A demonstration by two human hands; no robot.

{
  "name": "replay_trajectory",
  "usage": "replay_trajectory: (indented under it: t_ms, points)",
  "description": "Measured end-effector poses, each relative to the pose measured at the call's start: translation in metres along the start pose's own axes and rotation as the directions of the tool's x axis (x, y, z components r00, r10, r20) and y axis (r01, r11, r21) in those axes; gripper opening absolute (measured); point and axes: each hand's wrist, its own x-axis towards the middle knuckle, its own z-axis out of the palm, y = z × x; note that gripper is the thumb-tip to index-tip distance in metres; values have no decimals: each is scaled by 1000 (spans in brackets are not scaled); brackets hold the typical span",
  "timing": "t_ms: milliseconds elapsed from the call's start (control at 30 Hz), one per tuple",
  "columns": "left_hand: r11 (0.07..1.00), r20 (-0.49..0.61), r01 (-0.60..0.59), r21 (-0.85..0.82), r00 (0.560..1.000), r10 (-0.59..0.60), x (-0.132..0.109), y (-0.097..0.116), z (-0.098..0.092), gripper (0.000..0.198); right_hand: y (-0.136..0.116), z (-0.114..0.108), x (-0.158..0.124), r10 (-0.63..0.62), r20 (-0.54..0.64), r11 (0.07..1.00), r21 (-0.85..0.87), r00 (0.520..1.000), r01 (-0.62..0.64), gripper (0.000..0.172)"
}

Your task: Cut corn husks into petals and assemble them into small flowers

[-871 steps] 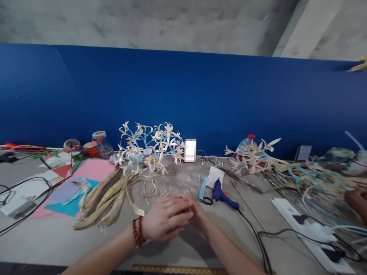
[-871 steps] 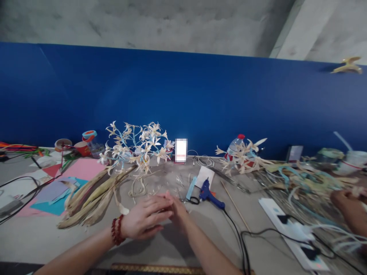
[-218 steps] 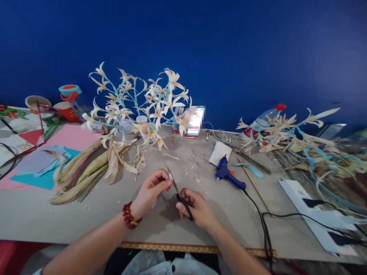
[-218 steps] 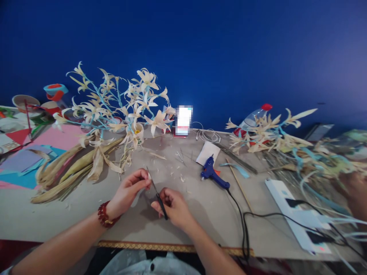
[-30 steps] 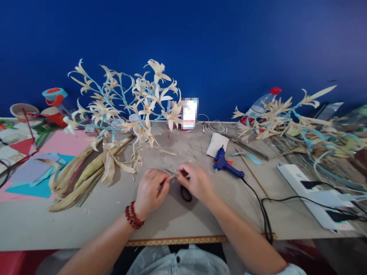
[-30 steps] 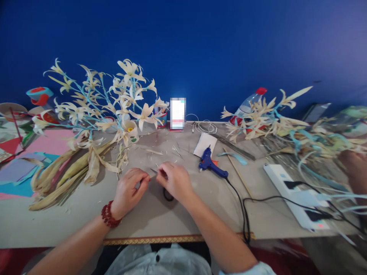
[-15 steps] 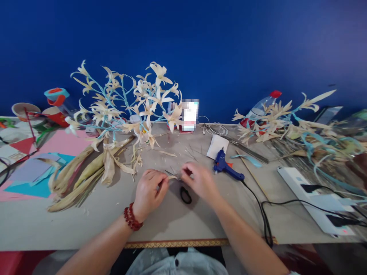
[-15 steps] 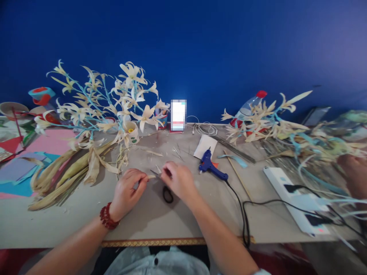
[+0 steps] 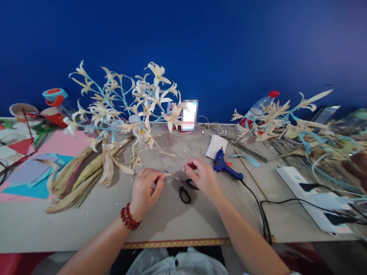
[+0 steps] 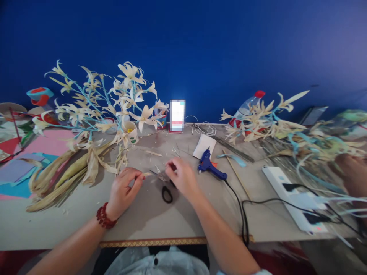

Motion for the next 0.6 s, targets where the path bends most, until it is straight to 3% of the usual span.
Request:
replay_trajectory:
  t_ms: [67,133,233,600]
  points:
    - [1000,-10,20,-4,1000,-21,1,-1,-1,14,-3,-3,-1,1,5,996,87,1000,-1,10]
    - [1000,4,7,-24,1000,-7,1,0,0,13,-10,2,-3,-50,98,990,139,994,36,12]
    - [998,30,-20,-59,999,22,1,4,2,13,-19,13,-6,-97,176,993,89,980,82,6]
    - [999,28,-27,-47,999,28,1,6,4,13,-17,20,-7,-88,176,995,58,980,79,4]
